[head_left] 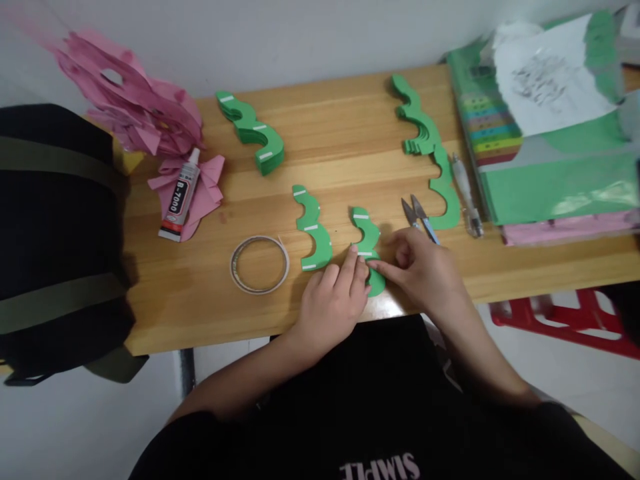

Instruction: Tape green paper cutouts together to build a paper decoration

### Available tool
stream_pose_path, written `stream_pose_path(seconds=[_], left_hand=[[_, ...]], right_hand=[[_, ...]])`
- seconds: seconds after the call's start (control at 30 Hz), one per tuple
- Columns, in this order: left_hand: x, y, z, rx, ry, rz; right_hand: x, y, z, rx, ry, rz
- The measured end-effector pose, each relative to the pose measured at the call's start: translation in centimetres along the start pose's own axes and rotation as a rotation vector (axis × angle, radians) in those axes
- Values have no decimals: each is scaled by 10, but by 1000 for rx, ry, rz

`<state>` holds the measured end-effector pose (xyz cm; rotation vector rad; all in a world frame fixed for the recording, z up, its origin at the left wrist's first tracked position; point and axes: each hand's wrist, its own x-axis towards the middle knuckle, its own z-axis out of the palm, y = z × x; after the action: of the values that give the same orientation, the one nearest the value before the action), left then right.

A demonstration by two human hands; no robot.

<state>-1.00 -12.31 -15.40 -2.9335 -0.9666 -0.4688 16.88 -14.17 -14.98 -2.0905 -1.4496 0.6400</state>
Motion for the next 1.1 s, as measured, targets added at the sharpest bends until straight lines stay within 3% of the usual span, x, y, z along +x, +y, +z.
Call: stream_pose_path(seconds=[0.13,0.27,0.33,0.43,0.53,1.1], left_hand=[[1,1,-1,-8,-36,-26],[1,3,0,15,21,-42],[1,4,1,23,47,-38],[1,5,4,22,51,-40],[0,6,6,14,54,-43],[2,6,7,-9,74,-73]], right_hand=[[-2,5,-6,2,-99,-14],[-6,9,-6,23,-143,-116],[-9,9,-3,-13,-59,-217],[-13,5,4,-208,169,-422],[-13,0,11,-435,240,-539],[1,-8,18,-630,158,-569]])
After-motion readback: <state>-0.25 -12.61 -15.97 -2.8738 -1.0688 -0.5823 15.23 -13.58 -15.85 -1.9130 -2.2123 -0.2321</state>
